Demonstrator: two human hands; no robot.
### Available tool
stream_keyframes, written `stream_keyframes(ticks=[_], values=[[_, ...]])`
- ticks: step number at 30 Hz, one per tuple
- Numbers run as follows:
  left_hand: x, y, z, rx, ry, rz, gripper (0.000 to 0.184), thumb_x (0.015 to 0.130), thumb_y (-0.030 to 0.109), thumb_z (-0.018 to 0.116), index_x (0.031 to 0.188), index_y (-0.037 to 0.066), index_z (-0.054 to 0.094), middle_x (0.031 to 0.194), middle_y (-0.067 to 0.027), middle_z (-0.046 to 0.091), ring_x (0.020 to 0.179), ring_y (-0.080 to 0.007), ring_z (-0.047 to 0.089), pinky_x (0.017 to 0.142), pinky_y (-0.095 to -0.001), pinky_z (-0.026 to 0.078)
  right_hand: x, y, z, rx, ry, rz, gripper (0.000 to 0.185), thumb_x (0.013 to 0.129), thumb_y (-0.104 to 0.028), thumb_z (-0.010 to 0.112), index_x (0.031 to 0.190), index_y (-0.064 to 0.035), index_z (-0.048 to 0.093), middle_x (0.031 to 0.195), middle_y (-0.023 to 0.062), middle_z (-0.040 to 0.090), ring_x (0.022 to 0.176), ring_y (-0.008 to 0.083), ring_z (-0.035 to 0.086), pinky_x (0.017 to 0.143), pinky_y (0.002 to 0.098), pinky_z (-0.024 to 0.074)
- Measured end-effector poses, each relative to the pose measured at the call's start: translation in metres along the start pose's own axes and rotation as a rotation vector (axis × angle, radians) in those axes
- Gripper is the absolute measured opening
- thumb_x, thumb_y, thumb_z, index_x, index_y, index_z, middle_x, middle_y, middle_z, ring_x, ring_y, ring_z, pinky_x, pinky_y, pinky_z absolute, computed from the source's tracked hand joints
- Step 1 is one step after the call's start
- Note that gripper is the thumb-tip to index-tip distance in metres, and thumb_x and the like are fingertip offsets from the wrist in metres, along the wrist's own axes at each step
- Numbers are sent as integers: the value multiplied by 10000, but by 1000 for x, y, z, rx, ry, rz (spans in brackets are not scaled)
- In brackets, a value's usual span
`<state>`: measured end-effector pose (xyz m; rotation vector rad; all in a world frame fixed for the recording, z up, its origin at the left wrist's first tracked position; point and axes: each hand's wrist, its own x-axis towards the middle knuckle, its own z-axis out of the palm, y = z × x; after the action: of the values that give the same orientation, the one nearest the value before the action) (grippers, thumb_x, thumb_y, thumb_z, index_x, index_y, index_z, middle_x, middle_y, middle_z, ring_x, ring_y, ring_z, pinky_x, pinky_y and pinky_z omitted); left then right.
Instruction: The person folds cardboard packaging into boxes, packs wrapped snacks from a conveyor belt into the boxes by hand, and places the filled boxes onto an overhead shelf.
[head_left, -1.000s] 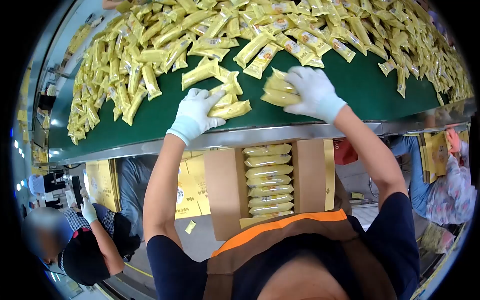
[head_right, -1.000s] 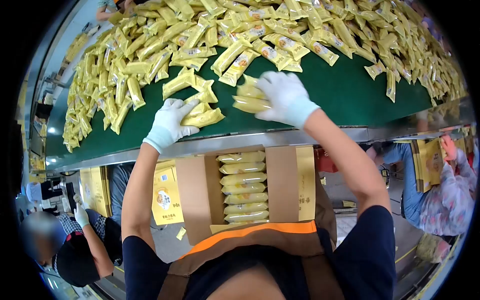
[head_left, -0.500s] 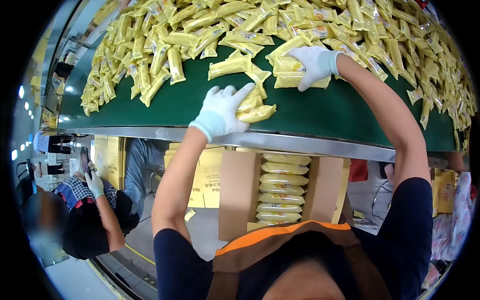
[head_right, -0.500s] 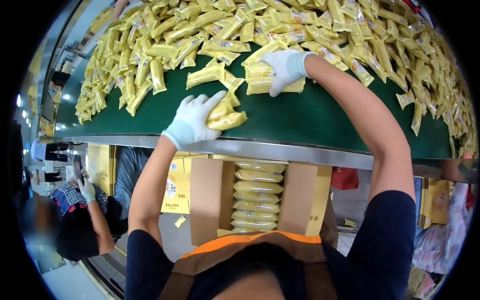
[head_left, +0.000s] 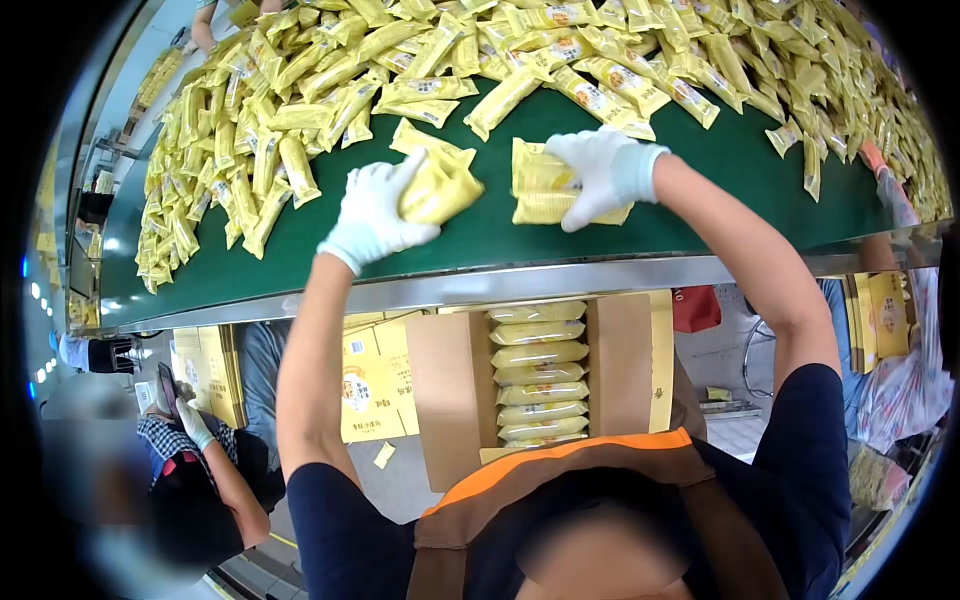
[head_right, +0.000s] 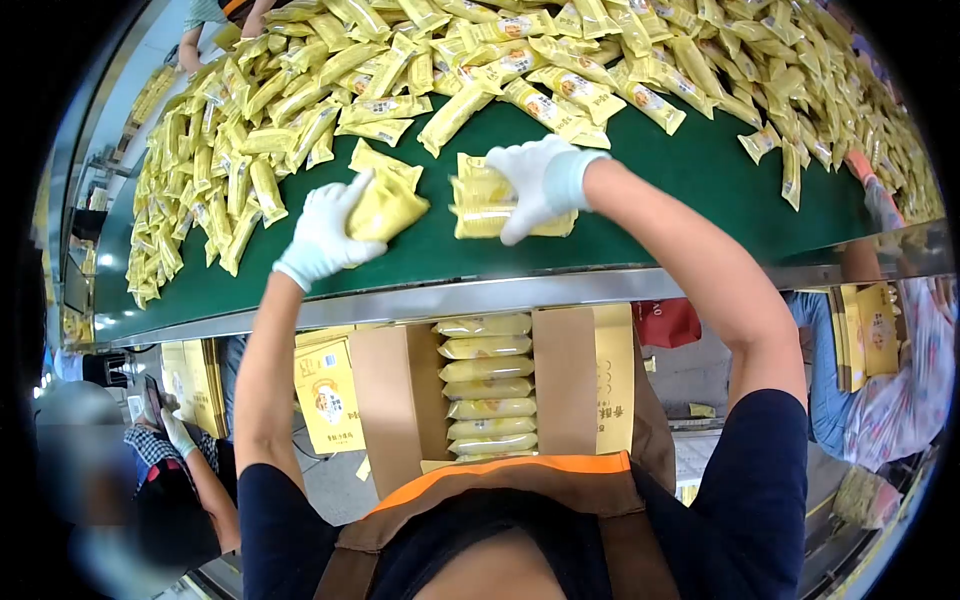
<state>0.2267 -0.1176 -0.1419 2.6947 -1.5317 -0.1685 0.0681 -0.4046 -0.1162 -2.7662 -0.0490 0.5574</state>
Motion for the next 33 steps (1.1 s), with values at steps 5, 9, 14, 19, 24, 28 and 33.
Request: stream_keyframes(ticks=[5, 9, 14, 19, 24, 28, 33], values=[[-24, 13, 1, 65, 80, 61, 947, 614, 481, 758, 1461, 191, 450, 1196, -142, 571, 1199, -354, 480, 1046, -429, 388, -18, 1, 11, -133, 174, -28, 821, 547, -451, 786, 1205, -17, 555, 1102, 183, 594, 1064, 354, 589, 922, 423, 482], [-16, 3, -1, -7, 37, -3, 991, 582, 483, 789, 1461, 182, 444, 1336, -167, 494, 1237, -372, 470, 1048, -419, 421, -45, 24, 29, -128, 302, 39, 846, 590, -485, 776, 1269, -44, 532, 1163, 169, 577, 1118, 334, 563, 959, 422, 454], [12, 19, -17, 201, -329, -213, 1263, 534, 584, 791, 1561, 150, 199, 1405, -200, 473, 1264, -369, 478, 1100, -405, 368, -63, 31, 43, -215, 392, 24, 990, 590, -492, 779, 1418, -91, 414, 1226, 159, 543, 1126, 331, 545, 917, 422, 463], [1, 38, -12, 383, -259, -102, 1231, 557, 551, 775, 1564, 151, 191, 1291, -214, 531, 1208, -350, 521, 1112, -523, 272, -58, 18, 30, -142, 139, 144, 1125, 595, -495, 772, 1529, -131, 261, 1225, 215, 539, 1126, 337, 561, 951, 419, 463], [-29, 42, -6, -57, -30, -224, 1148, 558, 346, 812, 1530, 132, 238, 1170, -207, 550, 1100, -370, 566, 989, -422, 463, -55, 19, 29, 1602, 230, 9, 756, 843, -452, 691, 1408, -30, 420, 1164, 168, 628, 1004, 239, 664, 856, 352, 555], [-69, 52, -20, -1086, 322, -396, 870, 768, 185, 737, 1497, 70, 278, 1232, -167, 551, 1082, -290, 586, 962, -417, 484, -79, -7, 37, 2190, 379, -308, 641, 915, -430, 625, 1369, -12, 449, 1201, 156, 629, 1032, 251, 663, 886, 372, 561], [-132, 98, -57, -2164, 502, -6, 965, 800, 643, 611, 1529, 116, 262, 1431, -211, 429, 1298, -398, 448, 1101, -580, 350, -143, -46, 19, 1251, 239, -579, 640, 877, -407, 638, 1383, -65, 445, 1005, 126, 640, 788, 213, 680, 703, 329, 593]])
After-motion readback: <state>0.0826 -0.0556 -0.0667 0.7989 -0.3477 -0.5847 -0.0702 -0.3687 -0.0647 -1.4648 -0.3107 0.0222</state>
